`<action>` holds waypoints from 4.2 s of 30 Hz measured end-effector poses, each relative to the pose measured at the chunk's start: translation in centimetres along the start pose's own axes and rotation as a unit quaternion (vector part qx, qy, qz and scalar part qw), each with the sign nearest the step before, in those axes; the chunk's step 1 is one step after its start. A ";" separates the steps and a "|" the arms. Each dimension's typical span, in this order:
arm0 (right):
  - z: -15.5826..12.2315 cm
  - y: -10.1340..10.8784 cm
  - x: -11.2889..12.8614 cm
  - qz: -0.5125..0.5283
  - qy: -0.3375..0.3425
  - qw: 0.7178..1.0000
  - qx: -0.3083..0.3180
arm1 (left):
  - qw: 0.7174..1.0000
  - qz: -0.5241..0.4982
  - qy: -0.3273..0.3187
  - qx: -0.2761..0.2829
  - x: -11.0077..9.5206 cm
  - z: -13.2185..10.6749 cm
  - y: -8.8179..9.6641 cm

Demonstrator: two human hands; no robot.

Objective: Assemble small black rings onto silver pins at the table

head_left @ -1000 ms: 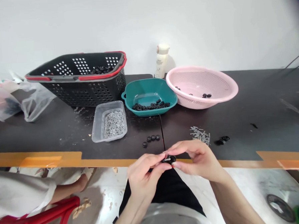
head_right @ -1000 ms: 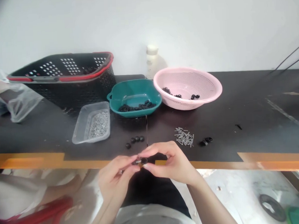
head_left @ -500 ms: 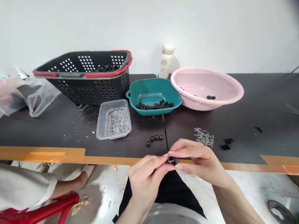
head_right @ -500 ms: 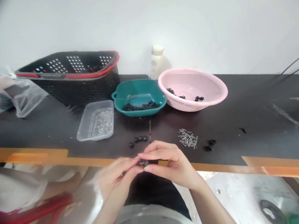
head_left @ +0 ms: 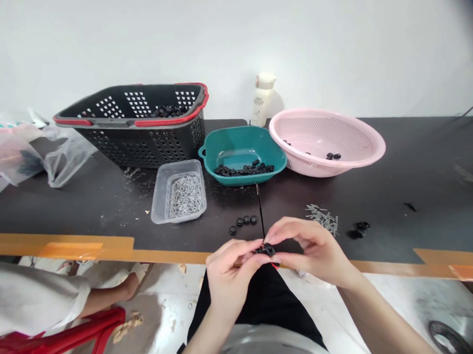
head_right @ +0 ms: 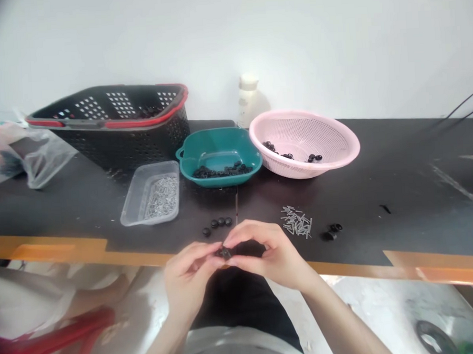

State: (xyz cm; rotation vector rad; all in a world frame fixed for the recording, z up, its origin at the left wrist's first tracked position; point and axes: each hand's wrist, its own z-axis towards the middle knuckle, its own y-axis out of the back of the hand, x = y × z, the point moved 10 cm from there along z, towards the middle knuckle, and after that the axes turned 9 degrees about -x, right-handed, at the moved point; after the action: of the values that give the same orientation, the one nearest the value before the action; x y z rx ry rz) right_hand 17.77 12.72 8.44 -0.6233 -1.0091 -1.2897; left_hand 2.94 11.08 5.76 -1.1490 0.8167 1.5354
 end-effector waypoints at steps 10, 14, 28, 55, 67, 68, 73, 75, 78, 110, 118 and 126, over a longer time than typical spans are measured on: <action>-1.1 0.6 -0.2 0.106 -0.024 0.992 -0.057 | 0.999 0.026 -0.025 0.005 -1.5 -0.5 -0.1; -1.1 0.8 -0.2 0.098 -0.023 0.993 -0.064 | 0.999 0.029 -0.035 0.008 -2.0 -0.4 -0.3; -1.2 0.8 1.0 0.066 0.005 0.996 -0.066 | 0.999 0.006 -0.050 -0.004 -2.4 -0.8 0.2; -3.5 -3.0 -1.1 0.245 -0.145 0.956 -0.066 | 0.997 -0.077 0.027 -0.006 -1.6 -1.0 0.0; -4.0 -5.4 -2.8 0.394 -0.306 0.862 -0.087 | 0.995 -0.076 -0.061 -0.036 -2.1 -0.4 0.6; -4.1 -5.5 -2.7 0.397 -0.309 0.859 -0.091 | 0.994 -0.073 -0.079 -0.028 -2.4 -0.4 0.5; -4.4 -5.1 -2.3 0.412 -0.311 0.849 -0.112 | 0.983 -0.019 -0.179 0.027 -4.5 -0.7 0.1; -4.5 -4.7 -2.5 0.395 -0.307 0.857 -0.126 | 0.982 -0.006 -0.184 0.038 -4.7 -0.7 0.0; -4.8 -4.1 -2.8 0.355 -0.286 0.879 -0.138 | 0.983 -0.008 -0.180 0.032 -4.7 -0.7 0.2; -4.6 -4.4 -1.6 0.247 -0.315 0.916 0.020 | 0.945 0.070 -0.305 0.096 -6.3 -1.4 0.3; -5.1 -4.4 -1.9 0.242 -0.321 0.916 0.012 | 0.935 0.096 -0.296 0.170 -6.1 -1.3 -0.4; -4.9 -4.4 -1.7 0.270 -0.282 0.919 -0.049 | 0.949 0.038 -0.265 0.164 -5.9 -0.6 -0.3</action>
State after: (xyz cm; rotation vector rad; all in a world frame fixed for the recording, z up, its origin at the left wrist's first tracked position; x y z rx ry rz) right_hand 14.85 8.44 4.03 -1.3006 -1.1242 -0.6741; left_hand 3.61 8.77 11.18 -0.4316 0.7123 1.5947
